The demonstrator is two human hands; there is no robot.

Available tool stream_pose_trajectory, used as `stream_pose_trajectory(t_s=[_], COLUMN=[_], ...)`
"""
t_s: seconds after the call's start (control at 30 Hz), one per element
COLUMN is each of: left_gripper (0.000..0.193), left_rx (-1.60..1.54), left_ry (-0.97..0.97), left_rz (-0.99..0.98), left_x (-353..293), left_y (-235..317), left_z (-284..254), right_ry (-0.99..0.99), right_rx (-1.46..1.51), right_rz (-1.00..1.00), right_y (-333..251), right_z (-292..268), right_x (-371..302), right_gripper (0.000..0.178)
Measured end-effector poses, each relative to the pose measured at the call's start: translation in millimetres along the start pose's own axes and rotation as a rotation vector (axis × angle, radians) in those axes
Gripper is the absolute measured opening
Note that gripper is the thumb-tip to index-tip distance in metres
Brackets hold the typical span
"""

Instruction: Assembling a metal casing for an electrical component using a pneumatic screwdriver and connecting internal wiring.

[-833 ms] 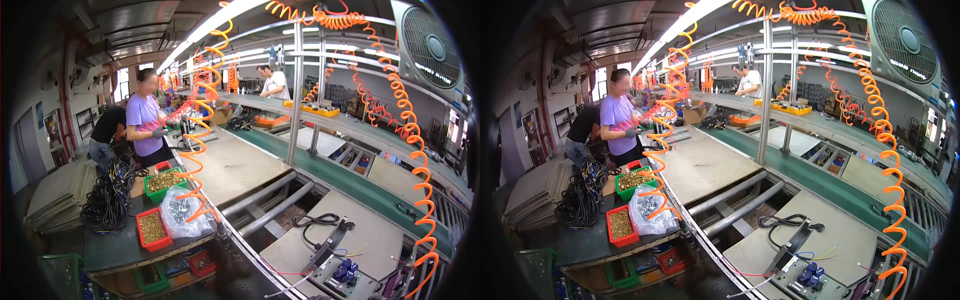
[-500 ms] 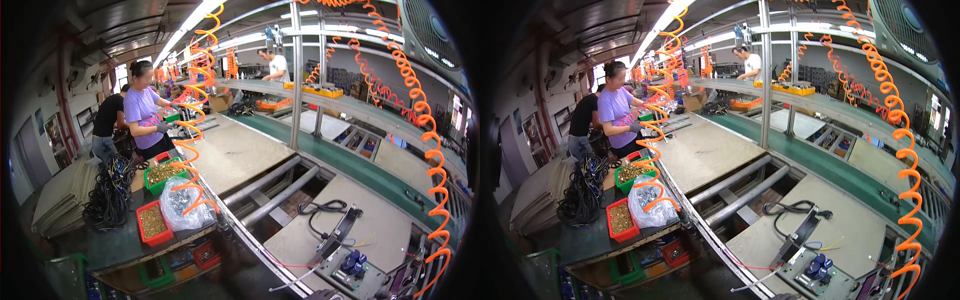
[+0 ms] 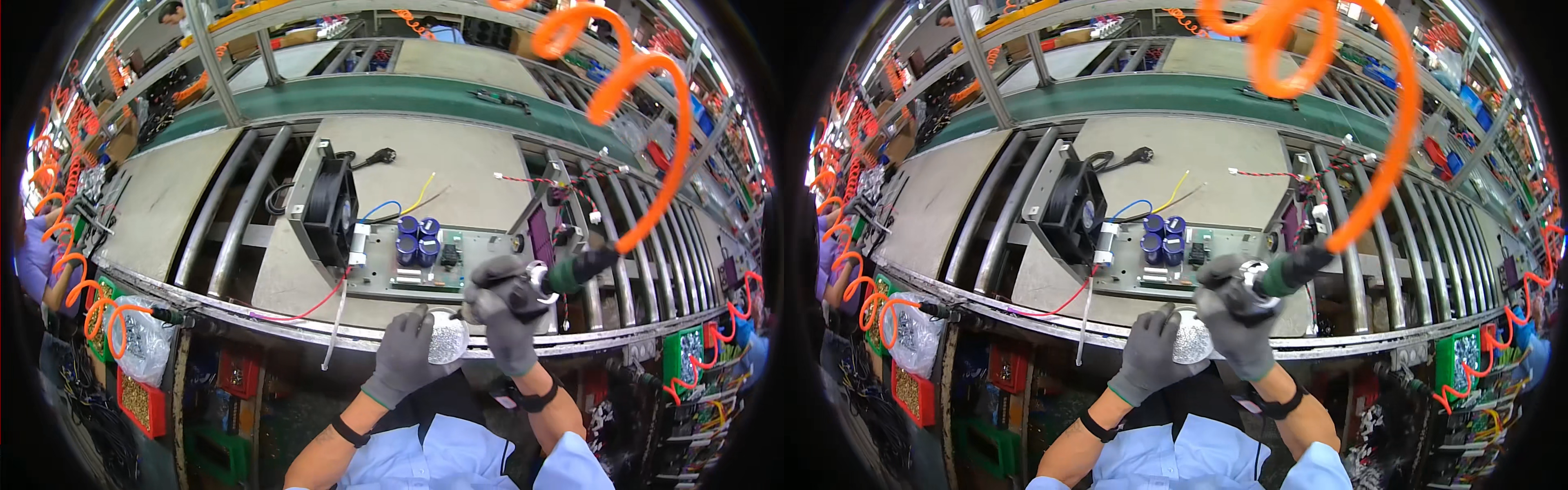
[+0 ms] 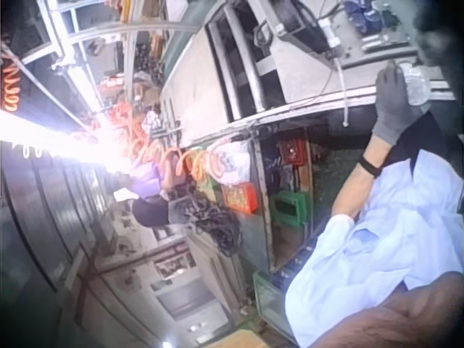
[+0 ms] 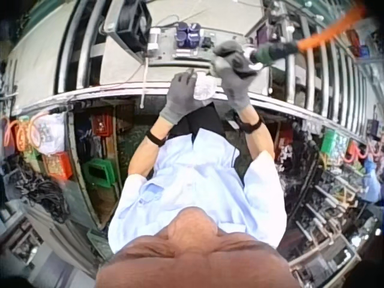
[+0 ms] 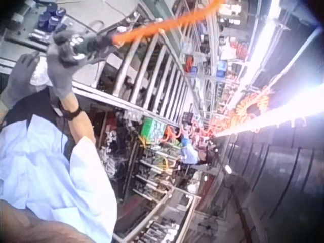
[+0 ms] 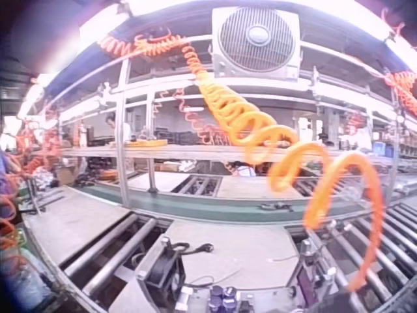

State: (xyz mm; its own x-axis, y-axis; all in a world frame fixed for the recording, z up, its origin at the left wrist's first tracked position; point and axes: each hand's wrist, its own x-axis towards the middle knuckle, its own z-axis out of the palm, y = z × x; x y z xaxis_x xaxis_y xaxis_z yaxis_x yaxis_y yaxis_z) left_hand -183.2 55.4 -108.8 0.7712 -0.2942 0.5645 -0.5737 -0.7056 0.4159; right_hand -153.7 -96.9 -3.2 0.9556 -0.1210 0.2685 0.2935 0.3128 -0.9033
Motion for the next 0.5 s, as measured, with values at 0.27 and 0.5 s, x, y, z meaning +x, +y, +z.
stream_pose_trajectory(t_s=[0.27, 0.5], left_gripper=[0.081, 0.083], left_rx=[-0.014, -0.041], left_ry=[-0.015, -0.058], left_rz=[-0.039, -0.048], left_x=[-9.4, -6.6], left_y=[8.0, 4.6], left_z=[1.2, 0.6], right_ry=[-0.118, -0.054], right_rx=[-0.169, -0.157], right_rz=[-0.049, -0.018], right_y=[35.4, 33.7], right_z=[-6.1, -1.4], right_x=[2.2, 5.0], right_gripper=[0.026, 0.029])
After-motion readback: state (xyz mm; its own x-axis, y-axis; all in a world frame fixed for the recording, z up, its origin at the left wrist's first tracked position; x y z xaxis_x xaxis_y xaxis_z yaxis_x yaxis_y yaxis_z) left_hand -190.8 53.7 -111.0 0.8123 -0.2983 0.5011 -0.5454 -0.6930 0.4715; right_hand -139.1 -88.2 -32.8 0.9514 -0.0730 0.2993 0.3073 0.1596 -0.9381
